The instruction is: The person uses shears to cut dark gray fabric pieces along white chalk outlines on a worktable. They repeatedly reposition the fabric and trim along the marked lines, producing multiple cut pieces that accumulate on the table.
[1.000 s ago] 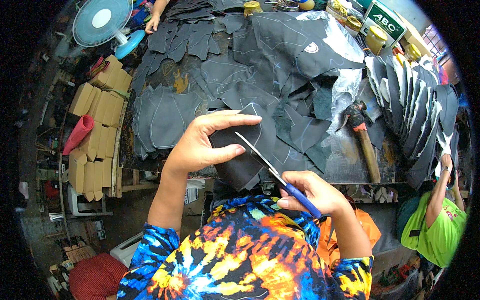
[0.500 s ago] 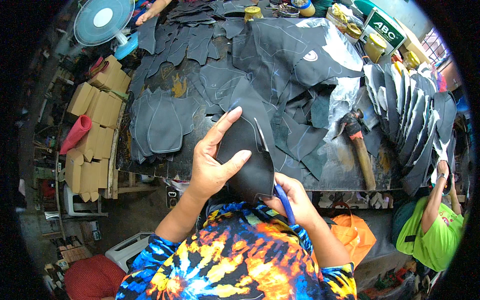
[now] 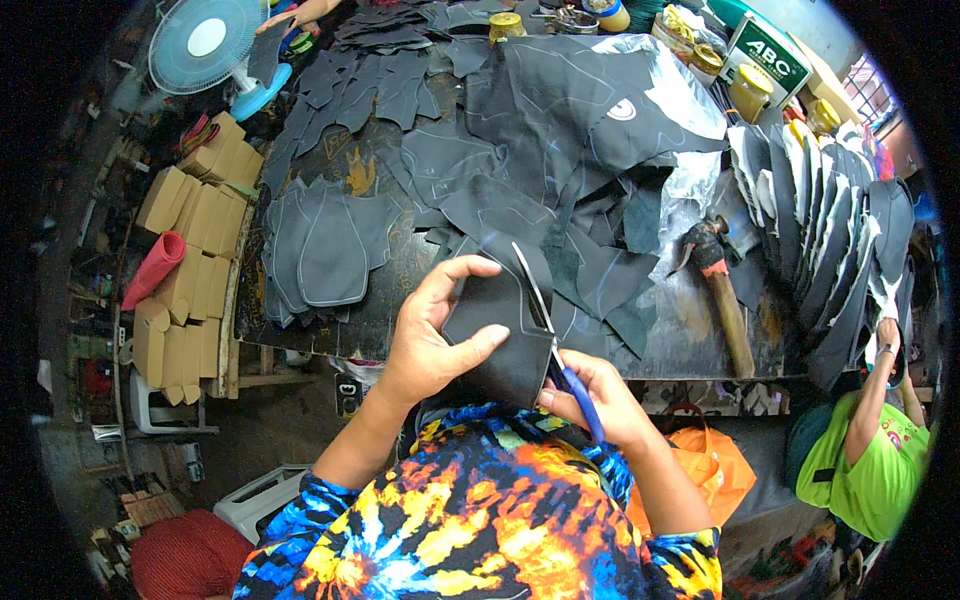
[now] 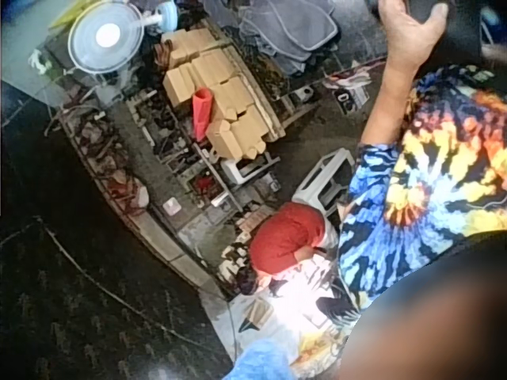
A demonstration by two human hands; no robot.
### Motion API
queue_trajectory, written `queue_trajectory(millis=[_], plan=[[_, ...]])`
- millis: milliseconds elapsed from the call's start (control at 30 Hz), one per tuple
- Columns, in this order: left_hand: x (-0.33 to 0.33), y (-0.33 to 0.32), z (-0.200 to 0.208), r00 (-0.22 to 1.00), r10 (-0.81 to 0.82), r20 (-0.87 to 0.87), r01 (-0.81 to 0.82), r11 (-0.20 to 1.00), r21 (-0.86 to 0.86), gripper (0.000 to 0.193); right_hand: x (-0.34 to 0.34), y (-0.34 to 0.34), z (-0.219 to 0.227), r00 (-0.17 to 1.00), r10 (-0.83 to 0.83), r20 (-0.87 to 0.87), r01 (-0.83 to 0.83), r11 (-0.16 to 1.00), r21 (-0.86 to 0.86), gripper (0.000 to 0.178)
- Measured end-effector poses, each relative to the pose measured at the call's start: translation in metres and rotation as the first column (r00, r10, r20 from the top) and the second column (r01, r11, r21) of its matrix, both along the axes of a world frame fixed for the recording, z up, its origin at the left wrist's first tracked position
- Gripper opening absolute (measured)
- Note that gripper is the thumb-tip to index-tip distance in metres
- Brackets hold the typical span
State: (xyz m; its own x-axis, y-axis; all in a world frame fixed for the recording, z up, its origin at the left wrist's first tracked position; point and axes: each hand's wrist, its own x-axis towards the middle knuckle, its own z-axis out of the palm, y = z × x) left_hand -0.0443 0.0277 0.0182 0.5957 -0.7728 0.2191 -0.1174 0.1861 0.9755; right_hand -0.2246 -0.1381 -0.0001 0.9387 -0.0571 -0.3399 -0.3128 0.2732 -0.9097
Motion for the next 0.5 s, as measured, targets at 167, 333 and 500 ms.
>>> queue_trajectory(millis=[167, 333, 500], plan=[[-0.001, 0.003, 0.007, 0.997, -0.07, -0.015, 0.071, 0.995, 0.065, 0.057, 0.006, -0.005, 0.011, 0.998, 0.023, 0.057, -0.021, 0.999, -0.029, 0.014], [0.007, 0.011, 0.015, 0.991, -0.134, 0.012, 0.132, 0.985, 0.108, 0.056, -0.002, -0.02, 0.016, 0.994, 0.087, -0.062, -0.093, 0.991, -0.102, 0.014], [0.012, 0.018, 0.016, 0.986, -0.164, 0.032, 0.159, 0.979, 0.125, 0.055, -0.003, -0.026, 0.012, 0.99, 0.111, -0.092, -0.127, 0.972, -0.199, 0.018]])
